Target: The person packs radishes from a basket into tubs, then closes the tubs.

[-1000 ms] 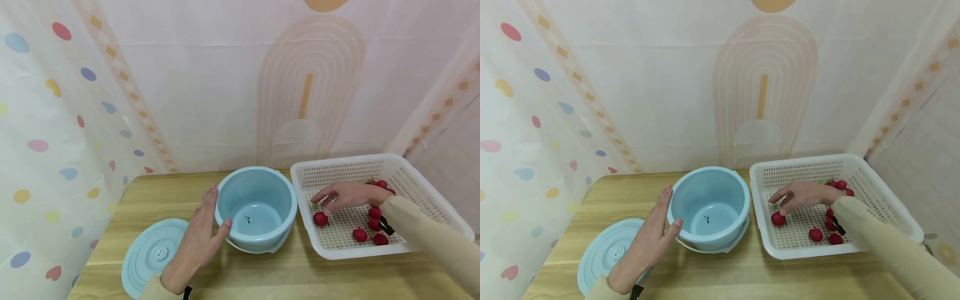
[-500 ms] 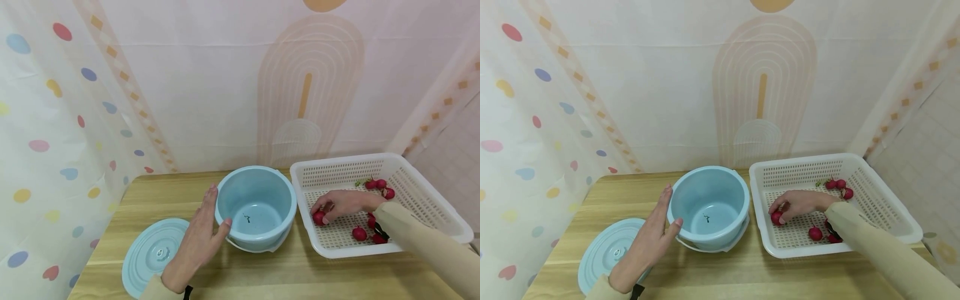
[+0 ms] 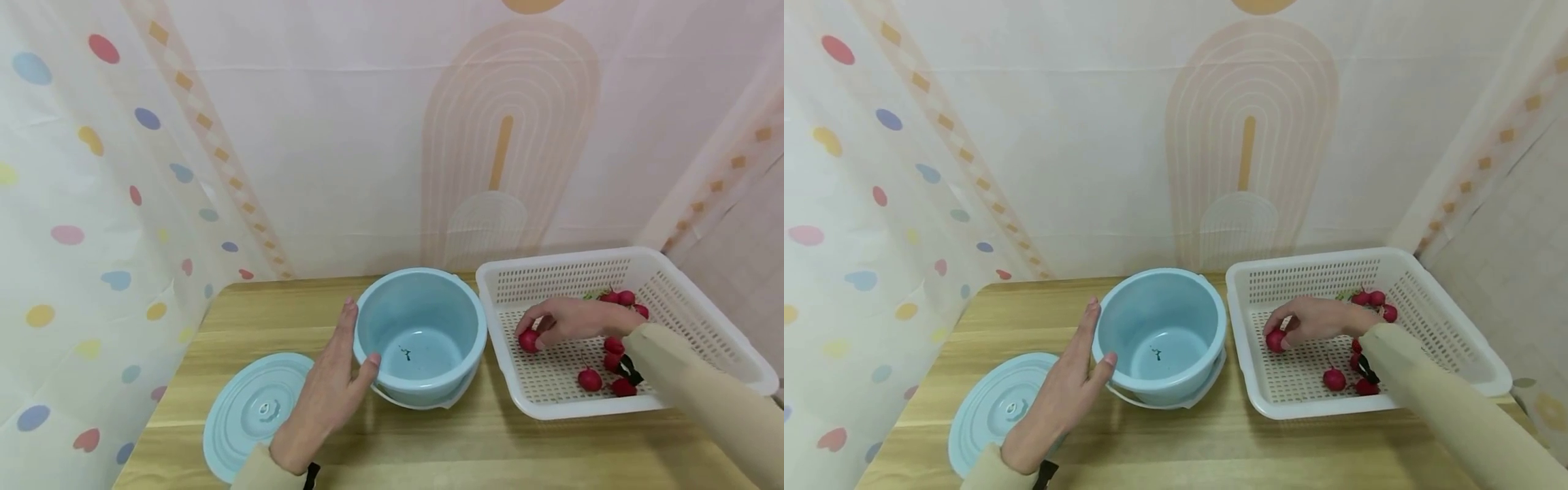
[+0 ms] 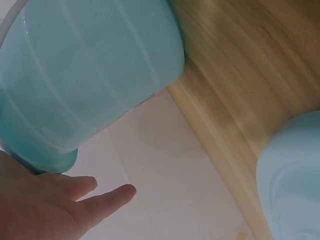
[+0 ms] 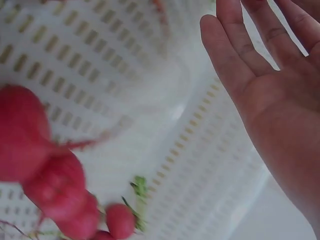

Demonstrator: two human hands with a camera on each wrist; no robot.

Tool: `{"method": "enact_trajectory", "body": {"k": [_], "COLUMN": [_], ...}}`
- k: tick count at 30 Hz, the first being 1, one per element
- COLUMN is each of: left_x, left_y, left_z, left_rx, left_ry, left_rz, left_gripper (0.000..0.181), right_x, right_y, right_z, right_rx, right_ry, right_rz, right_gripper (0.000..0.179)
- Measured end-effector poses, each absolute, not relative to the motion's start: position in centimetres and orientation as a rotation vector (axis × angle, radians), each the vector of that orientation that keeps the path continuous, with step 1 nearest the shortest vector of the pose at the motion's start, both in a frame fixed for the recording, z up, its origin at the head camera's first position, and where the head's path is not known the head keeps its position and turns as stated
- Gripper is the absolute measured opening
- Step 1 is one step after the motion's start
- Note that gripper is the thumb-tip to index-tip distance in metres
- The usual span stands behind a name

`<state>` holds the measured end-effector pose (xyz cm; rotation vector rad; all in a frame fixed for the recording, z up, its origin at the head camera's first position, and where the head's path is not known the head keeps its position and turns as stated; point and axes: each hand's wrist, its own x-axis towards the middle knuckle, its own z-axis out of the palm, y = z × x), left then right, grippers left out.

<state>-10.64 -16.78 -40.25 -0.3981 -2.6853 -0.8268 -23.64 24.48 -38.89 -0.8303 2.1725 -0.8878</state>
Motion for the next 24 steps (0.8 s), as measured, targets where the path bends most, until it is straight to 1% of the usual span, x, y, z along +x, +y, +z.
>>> {"method": "enact_trajectory", "body": {"k": [8, 12, 15, 24], "left_x": [-11.0, -11.2, -11.1, -11.2], "left_y": [-15.9, -15.7, -15.7, -15.9], "left_z": [-40.5, -40.7, -40.8, -40.6], "left_rx": [-0.396, -0.390, -0.382, -0.401], "left_ry": [-2.698, -2.688, -2.679, -2.667], "left_rz": [-0.885, -0.888, -0.880, -0.857], "left_gripper": [0.080, 0.081, 0.081, 0.080], "right_x": [-23.3, -23.0, -22.5, -20.3], "right_y": [26.1, 26.3, 25.9, 25.1], "right_z": [-35.9, -34.8, -34.0, -31.0], "right_rx": [-0.789, -0.887, -0.912, -0.900], "right_ry": [2.264, 2.380, 2.469, 2.655], "right_rz": [-0.950, -0.952, -0.950, -1.044], "right_gripper": [0.039, 0.037, 0.035, 0.033]}}
